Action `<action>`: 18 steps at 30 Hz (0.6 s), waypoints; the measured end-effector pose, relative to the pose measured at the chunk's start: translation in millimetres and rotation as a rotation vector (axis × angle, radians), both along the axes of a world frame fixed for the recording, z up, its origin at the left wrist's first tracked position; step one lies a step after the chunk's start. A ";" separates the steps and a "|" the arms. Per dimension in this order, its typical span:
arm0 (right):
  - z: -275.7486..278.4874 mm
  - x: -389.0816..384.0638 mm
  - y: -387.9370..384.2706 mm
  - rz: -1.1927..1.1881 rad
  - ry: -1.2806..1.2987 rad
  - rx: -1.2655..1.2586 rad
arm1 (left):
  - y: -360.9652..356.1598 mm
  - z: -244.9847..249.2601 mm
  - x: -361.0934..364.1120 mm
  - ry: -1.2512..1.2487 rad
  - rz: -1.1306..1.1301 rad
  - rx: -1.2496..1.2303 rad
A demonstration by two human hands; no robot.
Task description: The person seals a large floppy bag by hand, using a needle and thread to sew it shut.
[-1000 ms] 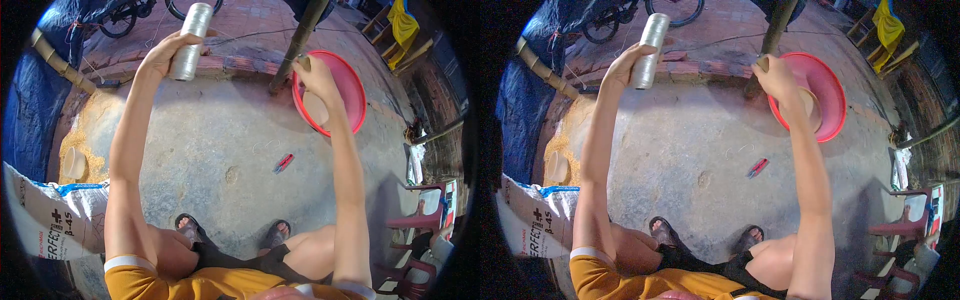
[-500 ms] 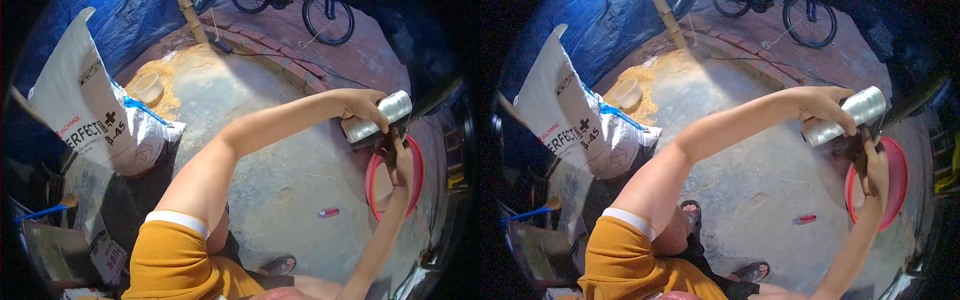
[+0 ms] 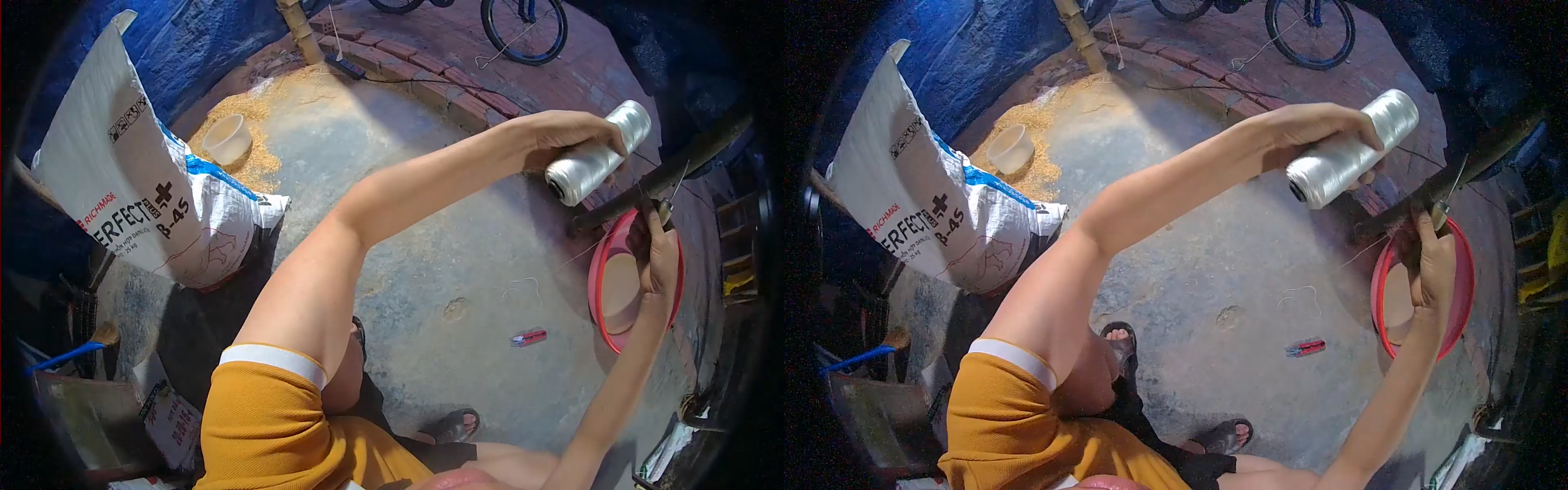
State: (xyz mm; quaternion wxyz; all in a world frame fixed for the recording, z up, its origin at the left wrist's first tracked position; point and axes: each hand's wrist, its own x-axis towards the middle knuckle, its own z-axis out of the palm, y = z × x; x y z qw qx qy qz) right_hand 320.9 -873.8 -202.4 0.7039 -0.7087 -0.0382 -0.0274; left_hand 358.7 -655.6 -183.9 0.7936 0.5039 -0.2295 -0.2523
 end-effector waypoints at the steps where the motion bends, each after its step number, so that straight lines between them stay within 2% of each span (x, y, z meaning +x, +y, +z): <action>1: 1.1 -0.4 -0.6 -0.012 0.020 0.034 | 0.7 0.5 -1.9 0.016 -0.016 -0.096; 2: 0.7 0.3 -2.3 -0.015 0.021 0.033 | 0.4 -0.6 -0.3 0.016 -0.019 -0.097; 4: -1.3 3.5 -7.0 -0.066 -0.004 0.013 | 1.3 -1.3 2.1 0.055 -0.134 -0.274; 10: -6.8 7.6 -17.3 -0.013 -0.018 0.073 | 2.3 -4.0 6.1 -0.015 -0.196 -0.104; 12: -9.8 11.3 -16.9 -0.131 0.013 0.047 | 0.5 -10.1 15.7 -0.009 -0.228 -0.066; 14: -3.2 3.8 -9.5 -0.076 0.046 -0.004 | 0.0 -5.9 9.0 0.000 -0.091 0.025; 16: -11.0 13.0 -13.7 -0.152 0.002 -0.120 | -1.5 -3.2 6.2 -0.023 0.038 0.121; 18: -3.4 6.9 -6.6 -0.066 -0.060 -0.105 | -4.7 -5.2 9.4 -0.202 0.147 0.175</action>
